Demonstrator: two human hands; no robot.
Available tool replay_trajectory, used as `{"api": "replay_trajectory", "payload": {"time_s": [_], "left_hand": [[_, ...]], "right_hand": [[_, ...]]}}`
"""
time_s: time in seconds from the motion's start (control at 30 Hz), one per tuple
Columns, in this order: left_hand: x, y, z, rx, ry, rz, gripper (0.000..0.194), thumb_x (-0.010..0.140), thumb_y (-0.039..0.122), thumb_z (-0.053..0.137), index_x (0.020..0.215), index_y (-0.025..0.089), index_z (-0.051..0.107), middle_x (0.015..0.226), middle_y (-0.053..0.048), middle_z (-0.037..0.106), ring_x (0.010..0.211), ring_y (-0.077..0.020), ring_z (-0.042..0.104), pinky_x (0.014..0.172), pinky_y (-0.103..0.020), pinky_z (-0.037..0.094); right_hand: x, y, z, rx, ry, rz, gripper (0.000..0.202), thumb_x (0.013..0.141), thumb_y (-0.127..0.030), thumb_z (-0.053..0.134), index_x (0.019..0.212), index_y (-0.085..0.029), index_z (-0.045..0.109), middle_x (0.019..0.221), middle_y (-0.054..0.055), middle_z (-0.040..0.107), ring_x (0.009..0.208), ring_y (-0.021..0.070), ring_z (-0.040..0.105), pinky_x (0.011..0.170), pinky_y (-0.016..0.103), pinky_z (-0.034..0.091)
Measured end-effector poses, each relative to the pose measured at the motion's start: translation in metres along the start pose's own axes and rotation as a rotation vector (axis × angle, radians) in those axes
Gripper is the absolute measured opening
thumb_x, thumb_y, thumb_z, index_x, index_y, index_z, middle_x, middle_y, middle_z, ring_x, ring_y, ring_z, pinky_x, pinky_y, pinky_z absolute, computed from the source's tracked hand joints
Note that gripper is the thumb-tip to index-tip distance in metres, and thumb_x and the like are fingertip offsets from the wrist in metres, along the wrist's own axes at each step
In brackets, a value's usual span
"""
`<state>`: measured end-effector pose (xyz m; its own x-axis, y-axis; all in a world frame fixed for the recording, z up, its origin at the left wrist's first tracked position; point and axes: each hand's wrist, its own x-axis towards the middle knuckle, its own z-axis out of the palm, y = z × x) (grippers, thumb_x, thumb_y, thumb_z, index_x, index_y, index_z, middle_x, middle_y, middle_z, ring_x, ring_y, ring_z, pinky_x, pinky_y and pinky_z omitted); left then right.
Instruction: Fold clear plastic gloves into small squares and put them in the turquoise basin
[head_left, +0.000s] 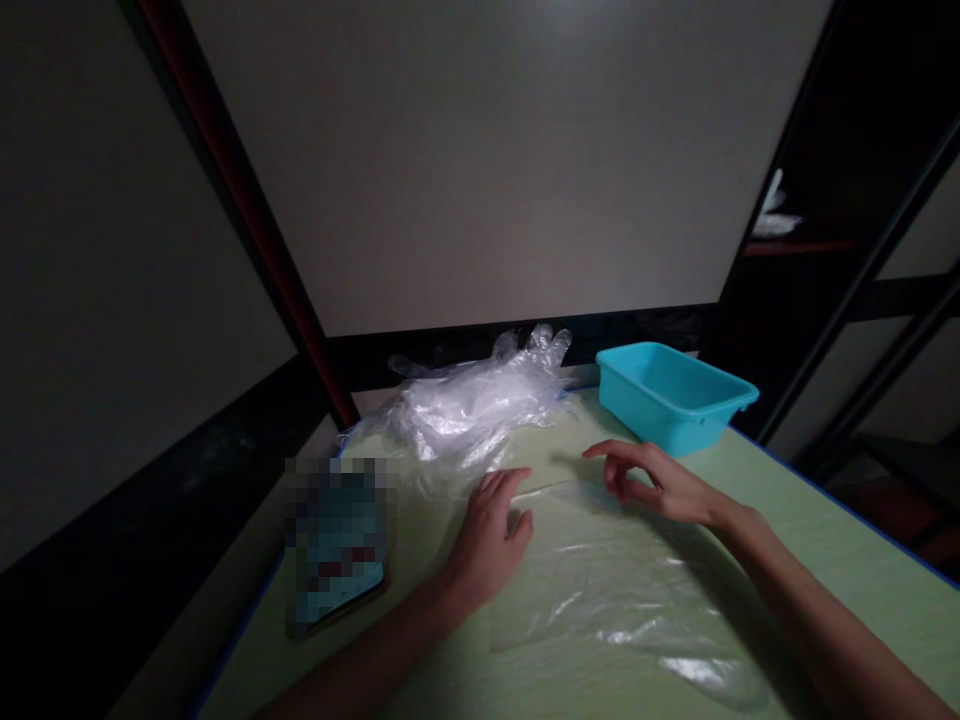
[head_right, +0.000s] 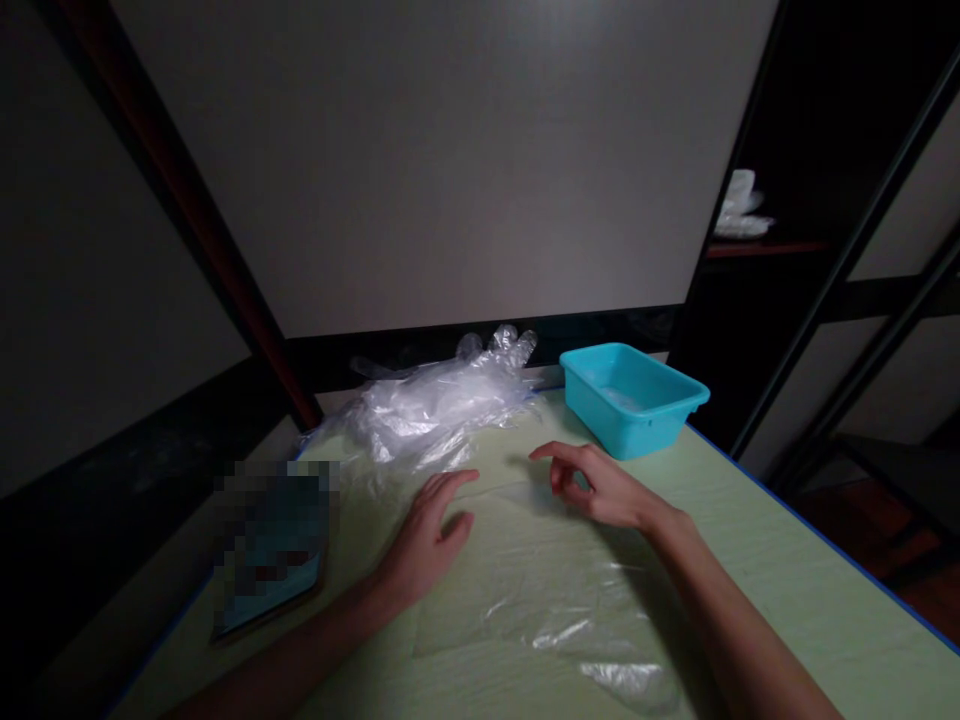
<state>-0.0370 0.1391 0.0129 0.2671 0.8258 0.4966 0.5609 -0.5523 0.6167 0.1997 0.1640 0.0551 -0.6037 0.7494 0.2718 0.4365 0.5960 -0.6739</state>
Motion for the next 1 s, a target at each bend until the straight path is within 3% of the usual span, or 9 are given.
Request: {"api": "replay_trajectory", "payload": {"time_s": [0.1,0.2,0.37,0.57,0.8,1.0], "left_hand": [[-0.001,0.005,-0.001,0.053,-0.063,0.002,0.043,0.068,0.005,0.047,0.109,0.02,0.05,0.103,-0.005,0.059,0.1,-0.0204,0.05,0.089,-0.037,0.036],[-0.002,0.008,-0.002,0.081,-0.109,0.006,0.045,0.069,0.006,0.048,0.111,0.021,0.049,0.099,-0.003,0.062,0.097,-0.0203,0.052,0.089,-0.037,0.036],[-0.002,0.004,0.0,0.093,-0.102,-0.04,0.036,0.069,0.007,0.048,0.103,0.019,0.052,0.093,-0.004,0.063,0.093,-0.0202,0.054,0.087,-0.036,0.037],[-0.002,0.0,0.003,0.058,-0.097,-0.085,0.033,0.069,0.006,0.047,0.099,0.019,0.052,0.091,-0.004,0.062,0.088,-0.018,0.056,0.081,-0.029,0.041],[-0.001,-0.001,0.0,0.134,-0.042,-0.134,0.02,0.07,0.006,0.047,0.085,0.018,0.053,0.081,-0.003,0.059,0.079,-0.0169,0.055,0.073,-0.028,0.042],[0.0,-0.002,-0.002,0.133,0.007,-0.179,0.02,0.066,0.004,0.046,0.078,0.019,0.052,0.075,0.0,0.056,0.073,-0.015,0.053,0.069,-0.025,0.041]], "right_hand": [[0.0,-0.003,0.001,0.002,-0.036,0.028,0.036,0.071,-0.009,0.039,0.103,-0.013,0.052,0.066,0.0,0.058,0.06,0.0145,0.054,0.057,0.026,0.042],[0.003,-0.007,0.007,-0.065,0.002,-0.008,0.024,0.076,-0.014,0.039,0.093,-0.014,0.057,0.08,0.005,0.061,0.074,0.0179,0.055,0.067,0.031,0.043],[0.009,-0.011,0.025,-0.118,-0.026,-0.052,0.029,0.078,-0.012,0.036,0.099,-0.016,0.056,0.1,0.008,0.06,0.092,0.0202,0.053,0.081,0.034,0.04],[0.014,-0.013,0.036,-0.124,-0.023,0.031,0.027,0.073,-0.007,0.038,0.088,-0.016,0.059,0.084,0.005,0.062,0.077,0.0171,0.056,0.07,0.027,0.043],[0.011,0.004,0.03,0.058,-0.048,0.176,0.019,0.071,-0.009,0.038,0.078,-0.016,0.054,0.063,0.0,0.056,0.057,0.013,0.054,0.052,0.023,0.043],[0.005,0.012,0.022,0.071,-0.053,0.221,0.019,0.07,-0.007,0.036,0.08,-0.016,0.05,0.062,-0.001,0.056,0.052,0.0115,0.055,0.046,0.021,0.043]]}}
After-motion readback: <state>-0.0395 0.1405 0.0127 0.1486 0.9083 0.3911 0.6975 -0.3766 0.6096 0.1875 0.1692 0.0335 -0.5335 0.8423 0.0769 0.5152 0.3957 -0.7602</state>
